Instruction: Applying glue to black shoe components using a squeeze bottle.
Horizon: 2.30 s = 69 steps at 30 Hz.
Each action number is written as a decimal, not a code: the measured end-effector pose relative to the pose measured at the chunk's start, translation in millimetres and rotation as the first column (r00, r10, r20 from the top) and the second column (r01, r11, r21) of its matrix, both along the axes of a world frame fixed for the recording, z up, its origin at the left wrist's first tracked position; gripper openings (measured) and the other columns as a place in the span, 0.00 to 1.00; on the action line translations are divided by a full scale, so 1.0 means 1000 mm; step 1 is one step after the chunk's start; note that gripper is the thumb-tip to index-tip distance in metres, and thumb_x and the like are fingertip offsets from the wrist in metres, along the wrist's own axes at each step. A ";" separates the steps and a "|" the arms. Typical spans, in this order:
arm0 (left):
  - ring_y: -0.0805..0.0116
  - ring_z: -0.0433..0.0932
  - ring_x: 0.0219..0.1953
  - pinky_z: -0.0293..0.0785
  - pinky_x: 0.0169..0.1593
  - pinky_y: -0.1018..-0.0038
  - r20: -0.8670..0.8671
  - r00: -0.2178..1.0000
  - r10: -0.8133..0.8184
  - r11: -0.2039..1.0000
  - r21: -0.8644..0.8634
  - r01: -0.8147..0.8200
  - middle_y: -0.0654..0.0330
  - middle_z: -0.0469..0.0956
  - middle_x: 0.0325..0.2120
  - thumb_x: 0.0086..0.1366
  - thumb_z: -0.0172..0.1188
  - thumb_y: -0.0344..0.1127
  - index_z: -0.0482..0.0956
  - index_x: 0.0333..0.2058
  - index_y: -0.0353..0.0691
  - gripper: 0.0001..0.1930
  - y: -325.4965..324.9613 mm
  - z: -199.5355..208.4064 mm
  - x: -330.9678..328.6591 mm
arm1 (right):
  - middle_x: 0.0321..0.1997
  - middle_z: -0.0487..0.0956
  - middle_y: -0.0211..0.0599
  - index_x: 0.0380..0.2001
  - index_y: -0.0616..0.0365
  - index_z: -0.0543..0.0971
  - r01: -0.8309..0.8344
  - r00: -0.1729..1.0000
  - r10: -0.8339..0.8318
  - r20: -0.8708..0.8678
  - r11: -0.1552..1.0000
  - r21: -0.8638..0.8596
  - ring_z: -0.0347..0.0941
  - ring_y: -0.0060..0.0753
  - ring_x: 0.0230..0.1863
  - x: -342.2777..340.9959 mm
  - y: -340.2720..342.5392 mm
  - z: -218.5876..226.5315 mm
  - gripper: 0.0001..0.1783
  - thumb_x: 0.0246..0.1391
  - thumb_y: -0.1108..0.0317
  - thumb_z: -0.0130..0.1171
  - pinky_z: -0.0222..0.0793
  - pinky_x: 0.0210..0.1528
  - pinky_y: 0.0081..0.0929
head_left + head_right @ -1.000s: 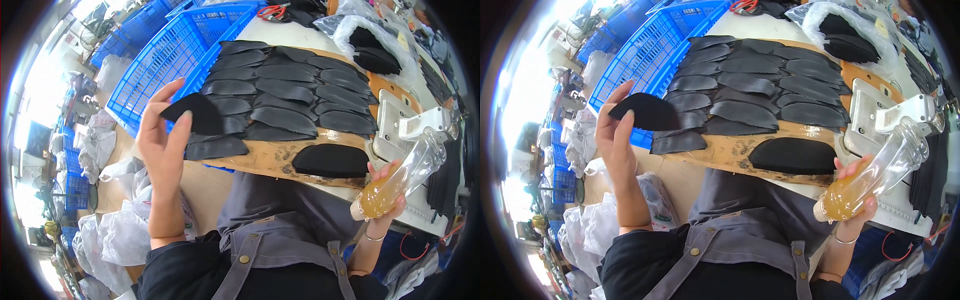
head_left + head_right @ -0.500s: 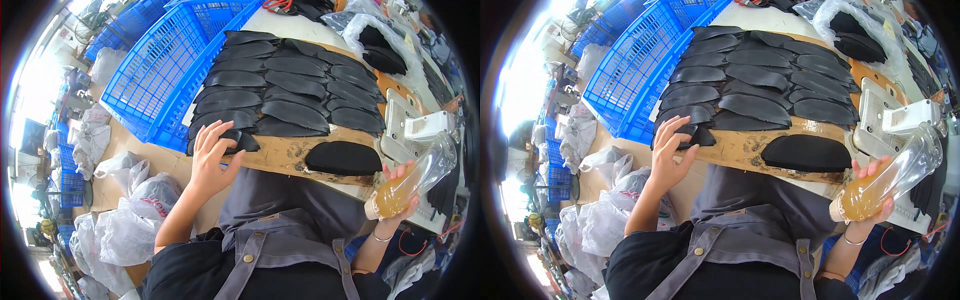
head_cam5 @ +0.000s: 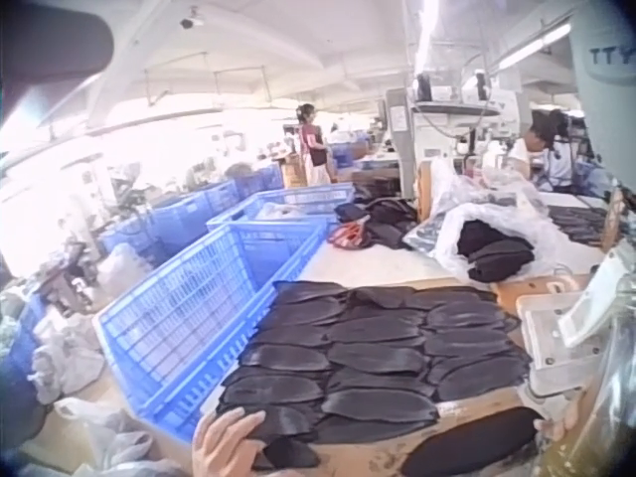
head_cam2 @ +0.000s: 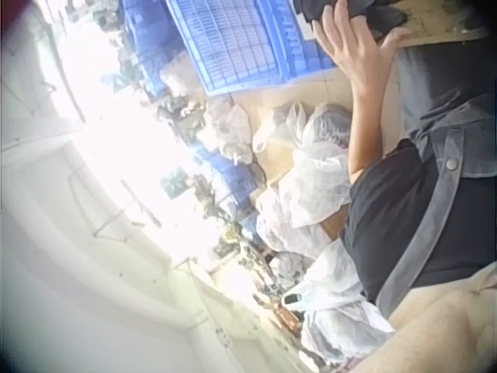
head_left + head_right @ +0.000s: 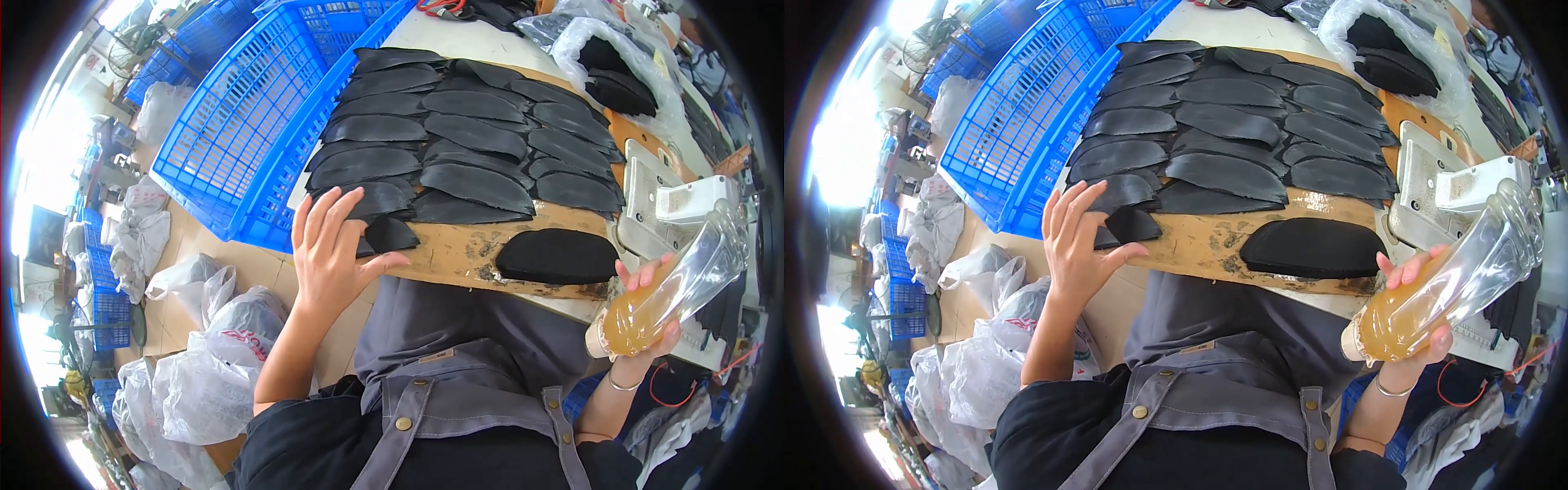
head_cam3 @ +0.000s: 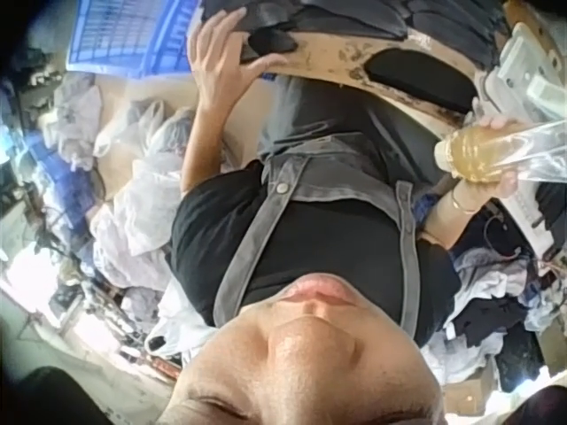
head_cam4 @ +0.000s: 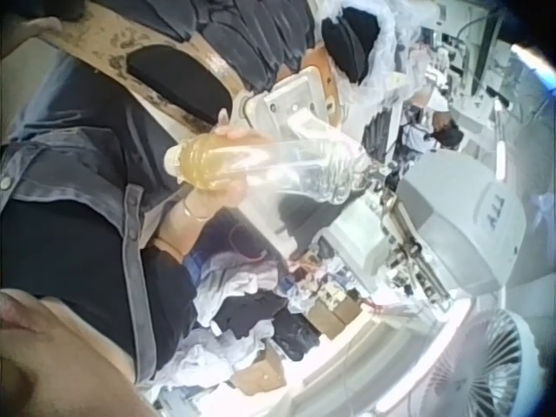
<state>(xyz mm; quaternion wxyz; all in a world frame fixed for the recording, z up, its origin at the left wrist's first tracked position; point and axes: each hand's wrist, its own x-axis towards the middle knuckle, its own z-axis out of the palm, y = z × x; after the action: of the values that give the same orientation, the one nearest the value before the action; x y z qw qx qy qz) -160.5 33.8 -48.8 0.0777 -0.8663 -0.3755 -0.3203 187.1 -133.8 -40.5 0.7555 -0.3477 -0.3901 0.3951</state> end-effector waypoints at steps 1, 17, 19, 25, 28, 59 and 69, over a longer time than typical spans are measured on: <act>0.56 0.69 0.51 0.56 0.59 0.56 -0.011 1.000 0.029 0.999 0.041 -0.029 0.56 0.74 0.44 0.38 0.67 0.57 0.73 0.21 0.38 0.26 -0.001 0.002 0.001 | 0.37 0.67 0.40 0.55 0.61 0.57 0.010 1.000 -0.010 0.020 1.000 -0.003 0.69 0.35 0.37 -0.001 0.001 0.002 0.48 0.37 0.44 0.64 0.58 0.59 0.48; 0.59 0.74 0.46 0.61 0.56 0.60 0.132 0.937 -0.323 0.942 -0.054 0.333 0.56 0.74 0.45 0.45 0.65 0.32 0.75 0.45 0.39 0.25 -0.023 -0.006 0.028 | 0.40 0.67 0.43 0.56 0.62 0.55 0.099 0.979 -0.097 0.179 0.995 -0.003 0.67 0.38 0.42 -0.033 0.020 0.022 0.47 0.40 0.45 0.62 0.61 0.56 0.46; 0.62 0.74 0.44 0.63 0.54 0.61 0.142 0.878 -0.458 0.874 -0.109 0.473 0.56 0.75 0.43 0.46 0.64 0.31 0.76 0.45 0.41 0.23 -0.034 -0.008 0.050 | 0.43 0.67 0.45 0.57 0.61 0.55 0.241 0.913 -0.247 0.325 0.969 0.059 0.68 0.40 0.44 -0.052 0.037 0.031 0.45 0.43 0.48 0.61 0.64 0.54 0.43; 0.64 0.72 0.43 0.63 0.54 0.62 0.058 0.858 -0.510 0.855 -0.077 0.513 0.58 0.74 0.44 0.49 0.61 0.32 0.74 0.48 0.41 0.23 -0.040 -0.023 0.083 | 0.45 0.68 0.47 0.59 0.55 0.52 0.118 0.877 -0.216 0.429 0.963 0.243 0.68 0.40 0.46 -0.075 0.078 0.027 0.44 0.42 0.62 0.66 0.67 0.49 0.39; 0.64 0.73 0.41 0.64 0.53 0.63 0.069 0.858 -0.510 0.856 -0.057 0.514 0.58 0.74 0.43 0.49 0.61 0.32 0.74 0.46 0.41 0.22 -0.039 -0.025 0.086 | 0.47 0.67 0.47 0.59 0.54 0.51 0.084 0.699 -0.259 0.667 0.955 0.283 0.68 0.40 0.46 -0.065 0.083 0.020 0.46 0.39 0.69 0.67 0.68 0.48 0.38; 0.68 0.73 0.35 0.67 0.46 0.69 0.101 0.843 -0.529 0.844 -0.041 0.535 0.58 0.74 0.46 0.44 0.63 0.29 0.76 0.38 0.40 0.18 -0.028 -0.021 0.094 | 0.45 0.70 0.40 0.51 0.62 0.61 0.767 0.310 -0.756 0.576 0.557 0.317 0.72 0.29 0.42 0.008 0.016 0.042 0.34 0.40 0.77 0.65 0.70 0.47 0.26; 0.61 0.73 0.38 0.68 0.44 0.66 0.119 0.834 -0.538 0.841 0.016 0.540 0.59 0.75 0.37 0.43 0.64 0.29 0.75 0.36 0.41 0.17 -0.033 -0.025 0.098 | 0.48 0.71 0.43 0.53 0.62 0.62 0.253 0.551 -0.441 0.709 0.898 0.361 0.72 0.42 0.46 -0.078 0.077 0.004 0.47 0.32 0.52 0.72 0.69 0.46 0.34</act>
<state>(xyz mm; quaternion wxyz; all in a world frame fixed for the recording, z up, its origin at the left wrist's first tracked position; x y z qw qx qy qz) -62.7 0.3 -74.2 -0.0459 -0.9170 -0.1232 -0.3765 108.8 -56.7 -36.4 0.6087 -0.4687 -0.6402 0.0033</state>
